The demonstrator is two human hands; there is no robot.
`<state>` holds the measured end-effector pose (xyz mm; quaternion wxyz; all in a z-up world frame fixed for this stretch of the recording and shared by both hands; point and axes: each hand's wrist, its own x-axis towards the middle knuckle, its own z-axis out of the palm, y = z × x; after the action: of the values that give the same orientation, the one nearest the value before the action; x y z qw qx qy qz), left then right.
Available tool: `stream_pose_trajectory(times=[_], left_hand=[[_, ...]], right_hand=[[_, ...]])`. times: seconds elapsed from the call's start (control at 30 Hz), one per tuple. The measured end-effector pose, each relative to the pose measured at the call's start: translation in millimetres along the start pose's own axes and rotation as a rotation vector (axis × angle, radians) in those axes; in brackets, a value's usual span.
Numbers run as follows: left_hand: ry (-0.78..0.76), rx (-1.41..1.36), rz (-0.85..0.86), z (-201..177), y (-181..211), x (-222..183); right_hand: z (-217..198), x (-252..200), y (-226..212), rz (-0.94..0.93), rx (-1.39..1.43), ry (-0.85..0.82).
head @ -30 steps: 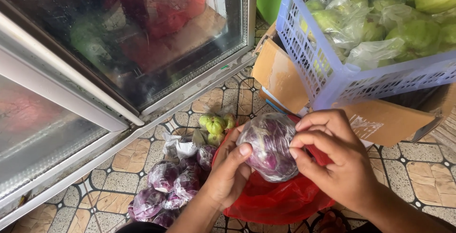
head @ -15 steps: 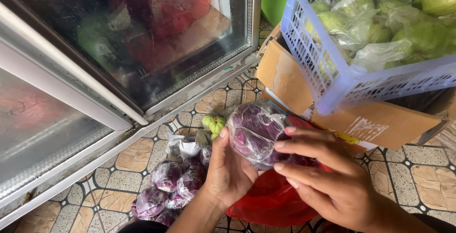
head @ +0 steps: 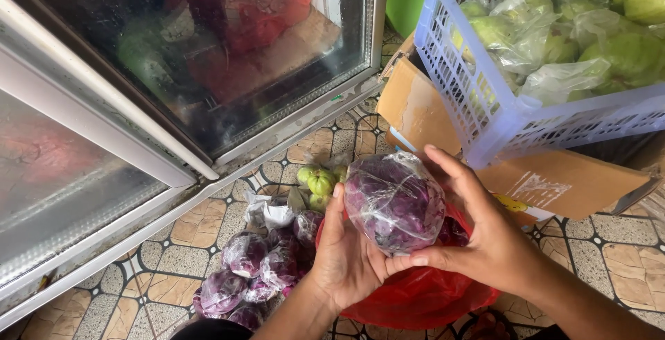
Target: Wrapping individual red cabbages in plastic film and placing them into a red plastic bag on the floor.
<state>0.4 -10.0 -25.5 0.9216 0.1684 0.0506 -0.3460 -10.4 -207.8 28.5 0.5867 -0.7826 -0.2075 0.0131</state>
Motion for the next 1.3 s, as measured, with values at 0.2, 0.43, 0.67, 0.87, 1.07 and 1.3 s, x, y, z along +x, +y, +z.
stream_pose_trajectory(times=[0.2, 0.43, 0.67, 0.87, 1.07, 1.3], left_hand=[[0.126, 0.249, -0.063, 2, 4, -1], [0.118, 0.357, -0.148, 10, 13, -3], [0.246, 0.852, 0.353, 18, 46, -11], [0.105, 1.127, 0.589, 25, 47, -20], [0.131, 1.301, 0.716, 21, 47, -22], [0.003, 1.296, 0.751, 25, 51, -24]], right_hand=[[-6, 4, 5, 0.264, 0.095, -0.047], [-5, 2, 17, 0.230, 0.366, -0.029], [-4, -7, 15, 0.139, 0.058, -0.064], [12, -5, 8, 0.133, 0.013, -0.134], [12, 2, 9, 0.233, 0.116, -0.163], [11, 10, 14, 0.214, 0.312, -0.129]])
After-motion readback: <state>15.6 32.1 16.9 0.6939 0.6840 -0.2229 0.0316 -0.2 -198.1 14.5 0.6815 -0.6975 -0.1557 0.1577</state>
